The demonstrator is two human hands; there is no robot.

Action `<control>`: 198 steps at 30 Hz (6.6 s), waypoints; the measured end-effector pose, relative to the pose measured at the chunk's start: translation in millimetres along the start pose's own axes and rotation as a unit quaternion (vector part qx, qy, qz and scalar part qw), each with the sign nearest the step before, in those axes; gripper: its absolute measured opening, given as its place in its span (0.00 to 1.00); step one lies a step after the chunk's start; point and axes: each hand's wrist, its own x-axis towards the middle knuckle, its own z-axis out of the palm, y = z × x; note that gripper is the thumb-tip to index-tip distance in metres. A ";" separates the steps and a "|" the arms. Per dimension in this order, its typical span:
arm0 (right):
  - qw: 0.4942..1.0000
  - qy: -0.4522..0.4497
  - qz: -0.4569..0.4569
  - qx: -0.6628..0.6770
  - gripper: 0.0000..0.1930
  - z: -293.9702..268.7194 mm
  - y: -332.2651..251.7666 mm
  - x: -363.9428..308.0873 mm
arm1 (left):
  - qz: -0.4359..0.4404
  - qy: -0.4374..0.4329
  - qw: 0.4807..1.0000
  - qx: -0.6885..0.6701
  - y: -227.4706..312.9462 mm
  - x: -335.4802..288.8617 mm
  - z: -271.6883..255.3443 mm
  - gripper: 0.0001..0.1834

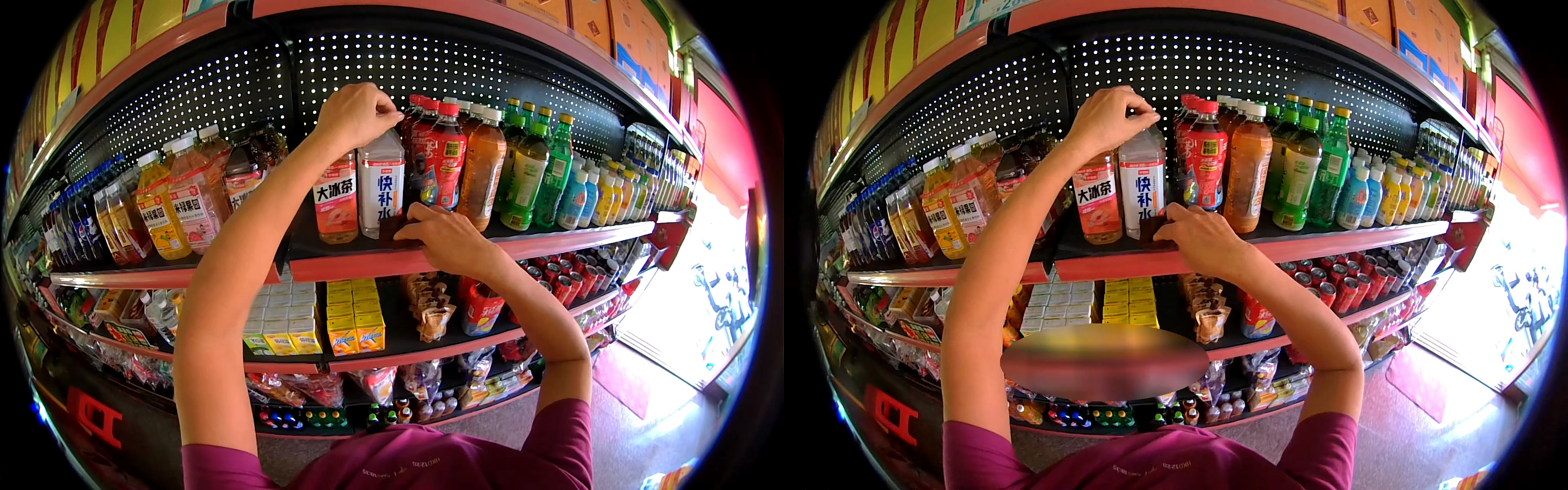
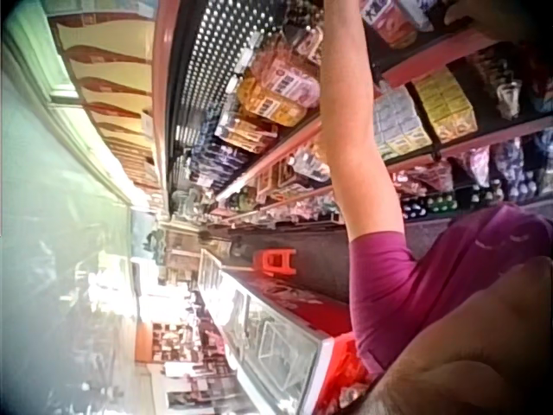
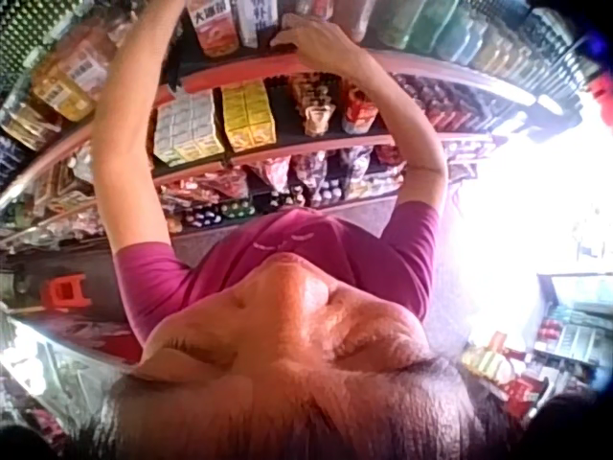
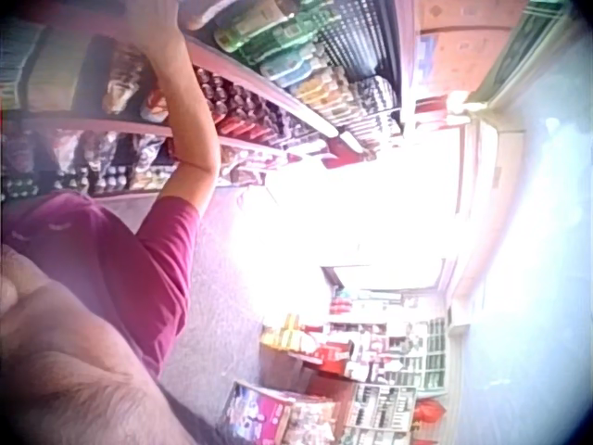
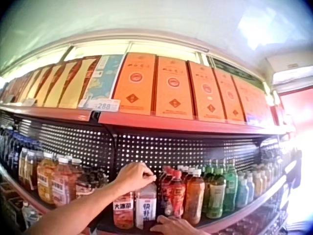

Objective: The person arranges various beverages and snacks on store shelves. They handle cans, bottles, and boxes, moving them into neat rows and aligning them for display. The person uses a cloth to wipe the shelf surfaces and product labels while organizing the items.

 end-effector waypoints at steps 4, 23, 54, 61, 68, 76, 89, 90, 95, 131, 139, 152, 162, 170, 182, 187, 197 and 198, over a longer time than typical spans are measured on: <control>0.999 0.021 -0.023 -0.038 0.18 6.2 6.8 0.0 | -0.023 0.017 1.000 0.013 -3.3 -3.1 12.7 0.12; 0.987 0.127 -0.103 -0.007 0.16 18.6 25.5 -13.0 | -0.051 -0.001 0.998 -0.021 1.2 -1.7 16.4 0.11; 0.989 0.119 -0.041 -0.073 0.19 -4.0 49.5 -56.0 | -0.042 -0.056 0.995 -0.072 68.3 61.5 59.0 0.19; 0.995 0.068 0.015 -0.065 0.17 -7.9 50.1 -53.2 | -0.026 -0.022 0.998 -0.057 69.1 57.2 64.3 0.20; 0.997 0.048 0.049 -0.039 0.17 -9.9 50.6 -42.6 | -0.008 -0.021 1.000 -0.014 75.2 51.9 62.8 0.21; 0.997 0.055 0.045 -0.012 0.17 -8.7 49.0 -41.7 | -0.006 -0.009 0.999 -0.033 64.8 50.8 65.9 0.21; 0.997 0.040 0.063 -0.018 0.18 -5.3 43.4 -35.2 | -0.003 -0.014 1.000 -0.027 65.4 46.0 60.4 0.22; 0.997 0.043 0.065 -0.018 0.18 -4.0 42.5 -36.3 | -0.001 -0.010 1.000 -0.028 64.0 46.5 61.6 0.22; 0.996 0.058 0.062 -0.021 0.19 -2.9 39.1 -40.1 | -0.001 -0.006 1.000 -0.027 62.9 45.8 65.3 0.21; 0.962 0.265 -0.043 -0.042 0.24 -27.8 115.3 -80.7 | 0.041 -0.105 0.993 -0.040 122.7 102.4 87.7 0.19; 0.996 0.088 0.015 0.025 0.15 -20.6 139.5 -99.3 | 0.022 -0.136 0.989 0.046 135.5 98.1 88.2 0.22; 0.995 0.094 0.038 -0.023 0.13 -15.0 130.1 -94.8 | -0.017 -0.114 0.991 0.068 140.0 92.6 89.4 0.22; 0.980 0.191 -0.010 0.060 0.19 -42.5 141.2 -108.5 | -0.042 -0.105 0.990 0.082 150.0 91.4 90.4 0.20; 0.857 0.515 -0.007 0.024 0.23 -133.6 172.3 -96.8 | 0.041 0.015 0.999 -0.018 171.9 102.3 98.9 0.25; 0.915 0.400 0.009 -0.053 0.23 -68.2 180.0 -125.6 | 0.057 -0.062 0.992 -0.090 217.1 124.7 160.7 0.22; 0.956 0.292 0.024 -0.003 0.22 -38.5 191.2 -158.9 | 0.046 -0.060 0.995 -0.069 208.7 117.3 174.4 0.25; 0.964 0.263 0.017 0.033 0.19 -29.2 198.3 -163.0 | 0.058 -0.059 0.994 -0.064 206.1 112.9 173.9 0.33; 0.964 0.265 0.015 0.033 0.19 -28.4 199.1 -162.4 | 0.049 -0.065 0.994 -0.069 207.0 112.0 173.4 0.33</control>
